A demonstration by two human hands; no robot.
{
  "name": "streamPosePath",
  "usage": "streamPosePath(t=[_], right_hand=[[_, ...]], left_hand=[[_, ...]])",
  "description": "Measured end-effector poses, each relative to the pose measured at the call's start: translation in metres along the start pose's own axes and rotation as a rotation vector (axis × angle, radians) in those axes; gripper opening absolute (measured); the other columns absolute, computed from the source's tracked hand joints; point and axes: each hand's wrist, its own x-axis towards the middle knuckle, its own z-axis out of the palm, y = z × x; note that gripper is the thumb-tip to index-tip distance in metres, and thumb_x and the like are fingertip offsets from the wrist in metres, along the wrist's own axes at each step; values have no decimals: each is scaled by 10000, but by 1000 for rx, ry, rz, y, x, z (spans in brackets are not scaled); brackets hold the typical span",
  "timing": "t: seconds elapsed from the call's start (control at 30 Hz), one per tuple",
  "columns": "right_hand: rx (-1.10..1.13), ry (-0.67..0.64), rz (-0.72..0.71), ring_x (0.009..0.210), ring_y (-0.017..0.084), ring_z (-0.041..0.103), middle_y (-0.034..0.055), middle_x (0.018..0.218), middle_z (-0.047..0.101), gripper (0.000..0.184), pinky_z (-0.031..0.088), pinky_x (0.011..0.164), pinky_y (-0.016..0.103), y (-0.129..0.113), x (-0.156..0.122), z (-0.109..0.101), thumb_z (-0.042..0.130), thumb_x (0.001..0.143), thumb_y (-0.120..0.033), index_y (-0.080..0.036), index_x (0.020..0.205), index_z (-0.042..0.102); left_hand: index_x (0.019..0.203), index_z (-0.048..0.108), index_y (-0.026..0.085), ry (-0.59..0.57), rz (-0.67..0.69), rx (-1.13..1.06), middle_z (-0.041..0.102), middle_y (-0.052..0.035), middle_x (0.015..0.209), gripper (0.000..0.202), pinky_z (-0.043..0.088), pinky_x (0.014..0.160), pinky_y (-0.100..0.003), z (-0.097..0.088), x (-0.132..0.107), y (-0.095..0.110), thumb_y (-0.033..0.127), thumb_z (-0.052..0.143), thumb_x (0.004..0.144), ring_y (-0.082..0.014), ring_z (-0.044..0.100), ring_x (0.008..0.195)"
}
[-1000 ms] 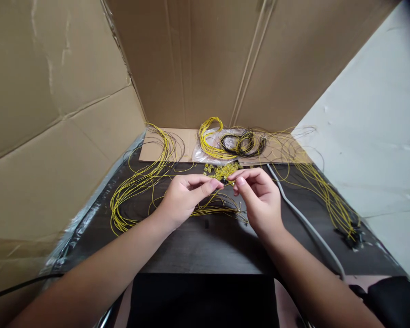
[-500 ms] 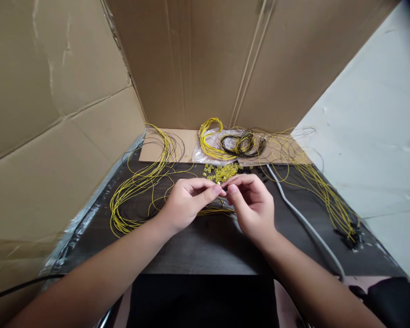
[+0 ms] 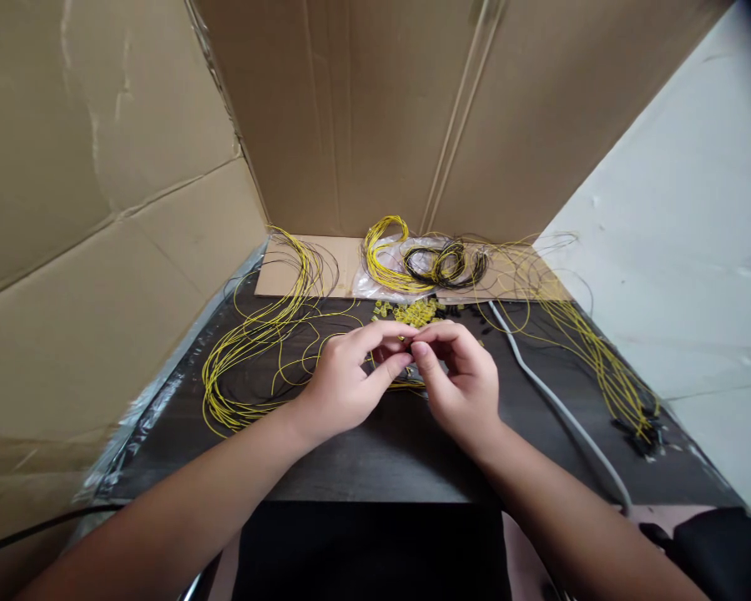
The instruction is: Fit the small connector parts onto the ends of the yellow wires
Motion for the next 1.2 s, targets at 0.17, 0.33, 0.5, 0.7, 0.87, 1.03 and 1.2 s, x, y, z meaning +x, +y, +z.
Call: streamPosePath(t=[0.17, 0.33, 0.5, 0.7, 0.87, 1.03, 1.2], right_hand=[[-2, 18, 29, 794, 159, 627, 41, 898, 663, 58, 526, 708, 310, -1, -1, -1, 635, 914, -217, -222, 970, 650], [130, 98, 164, 676, 123, 610, 16, 822, 663, 78, 516, 626, 266, 0, 3, -1, 661, 907, -279, -211, 944, 654], [322, 249, 202, 785, 124, 649, 45, 956, 727, 110, 516, 707, 259, 7, 17, -8, 672, 906, -293, -198, 920, 619], [561, 518, 165, 741, 90, 653, -21, 775, 681, 169, 542, 778, 250, 14, 41, -37, 746, 840, -277, -182, 882, 613], [323, 414, 40, 628, 86, 609, -29, 719, 618, 68, 538, 659, 247, 6, 36, -38, 662, 906, -251, -205, 950, 686], [-123, -15, -84, 659, 108, 630, 15, 854, 677, 301, 524, 627, 268, -5, 17, -25, 562, 942, -143, -252, 1202, 669], [-185, -164, -168, 789, 131, 675, 24, 933, 696, 523, 555, 692, 264, -5, 10, -22, 575, 906, -71, -260, 1389, 510]], left_hand=[[1325, 598, 246, 32, 272, 224, 711, -54, 1070, 421, 531, 867, -266, -1, -5, -4, 132, 601, 920, -134, 661, 933], [1246, 664, 235, 78, 298, 205, 706, -51, 992, 359, 533, 809, -244, -3, -3, -3, 99, 578, 925, -119, 660, 873], [1106, 697, 185, 140, 185, 196, 745, -43, 949, 220, 553, 805, -245, -3, -3, 0, 149, 644, 896, -122, 695, 830], [913, 677, 160, 191, 128, 119, 743, -22, 847, 72, 568, 716, -228, -1, -3, -3, 193, 706, 856, -112, 694, 740], [925, 690, 169, 202, 167, 167, 742, -11, 834, 84, 562, 700, -222, -2, -3, -5, 195, 716, 850, -102, 689, 719], [1030, 712, 196, 198, 256, 319, 746, 7, 843, 171, 541, 694, -210, -5, -3, -3, 192, 710, 859, -78, 659, 682], [1036, 698, 177, 193, 351, 410, 757, -5, 911, 189, 545, 748, -215, -7, -4, -1, 179, 723, 849, -87, 679, 745]])
